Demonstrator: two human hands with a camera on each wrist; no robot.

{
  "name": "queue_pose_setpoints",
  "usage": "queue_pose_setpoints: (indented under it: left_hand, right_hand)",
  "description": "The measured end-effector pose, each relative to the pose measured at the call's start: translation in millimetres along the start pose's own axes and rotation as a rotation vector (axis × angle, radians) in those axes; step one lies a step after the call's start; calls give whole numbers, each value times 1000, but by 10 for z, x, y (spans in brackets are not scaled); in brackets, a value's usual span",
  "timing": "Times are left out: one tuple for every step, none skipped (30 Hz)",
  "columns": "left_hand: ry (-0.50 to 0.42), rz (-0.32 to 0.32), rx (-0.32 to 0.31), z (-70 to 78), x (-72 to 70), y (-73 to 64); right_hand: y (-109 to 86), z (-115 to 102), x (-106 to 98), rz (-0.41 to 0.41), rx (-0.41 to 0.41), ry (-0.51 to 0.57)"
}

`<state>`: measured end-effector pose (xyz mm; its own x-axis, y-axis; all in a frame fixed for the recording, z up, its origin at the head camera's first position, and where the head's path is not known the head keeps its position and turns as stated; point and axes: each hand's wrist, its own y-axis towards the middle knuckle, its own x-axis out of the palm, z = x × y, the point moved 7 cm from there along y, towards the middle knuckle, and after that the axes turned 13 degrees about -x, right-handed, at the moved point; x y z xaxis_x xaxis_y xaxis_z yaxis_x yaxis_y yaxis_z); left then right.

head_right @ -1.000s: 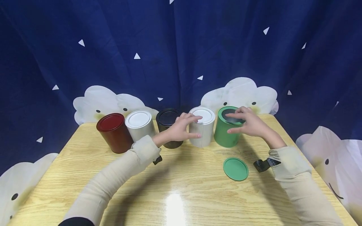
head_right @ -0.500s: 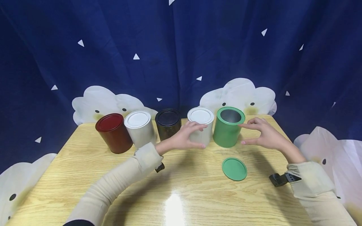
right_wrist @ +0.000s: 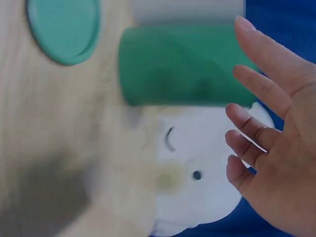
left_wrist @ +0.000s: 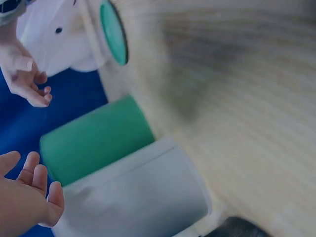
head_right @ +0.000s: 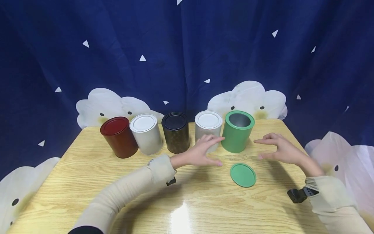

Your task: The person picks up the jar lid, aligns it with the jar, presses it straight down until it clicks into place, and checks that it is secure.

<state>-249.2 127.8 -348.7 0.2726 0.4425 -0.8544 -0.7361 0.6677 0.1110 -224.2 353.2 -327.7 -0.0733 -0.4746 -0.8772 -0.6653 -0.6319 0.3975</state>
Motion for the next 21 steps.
queue_pose_setpoints:
  left_hand:
    - [6,-8,1,3,47,5]
    - [14,-17,1,3,95,12]
    - [24,-27,0,0,142,20]
    - [32,-42,-6,-8,190,25]
    - [40,-57,-11,-18,238,30]
    - [49,-73,-15,-25,282,34]
    - [60,-87,-19,-37,317,36]
    - [72,-100,-23,-48,348,36]
    - [82,-110,-27,-59,371,38]
    - [93,-117,-29,-69,393,42]
    - [106,-119,-28,-77,411,48]
    - [120,-120,-27,-82,426,56]
    - [130,-121,-26,-89,445,68]
    - [143,-126,-26,-95,468,80]
    - [153,-136,-28,-103,497,95]
    - [165,-152,-30,-111,531,108]
    - [178,-172,-35,-120,568,121]
    - [184,-196,-43,-130,607,134]
    - [191,-220,-54,-143,648,146]
    - [196,-242,-68,-155,685,159]
    - [196,-260,-85,-166,714,173]
  right_hand:
    - [-35,24,33,-7,2,10]
    - [-72,55,69,-15,9,23]
    - [-109,81,107,-26,14,39]
    - [-147,106,146,-34,22,55]
    - [-187,132,186,-43,28,65]
    - [-225,149,226,-56,32,77]
    - [-258,165,271,-70,35,91]
    - [-292,182,317,-84,43,110]
    - [-323,190,367,-101,46,139]
    - [-352,198,419,-118,45,161]
    - [-382,206,473,-138,45,195]
    - [-408,210,526,-155,46,236]
    - [-431,212,575,-169,38,269]
    - [-452,213,627,-186,31,303]
    - [-467,206,672,-201,16,329]
    - [-479,206,712,-209,5,341]
    - [-486,206,747,-214,-1,357]
    - [-487,201,774,-217,-15,353]
    - [-486,197,798,-218,-26,340]
    - [-485,194,821,-221,-38,327]
    - [-482,191,838,-219,-49,308]
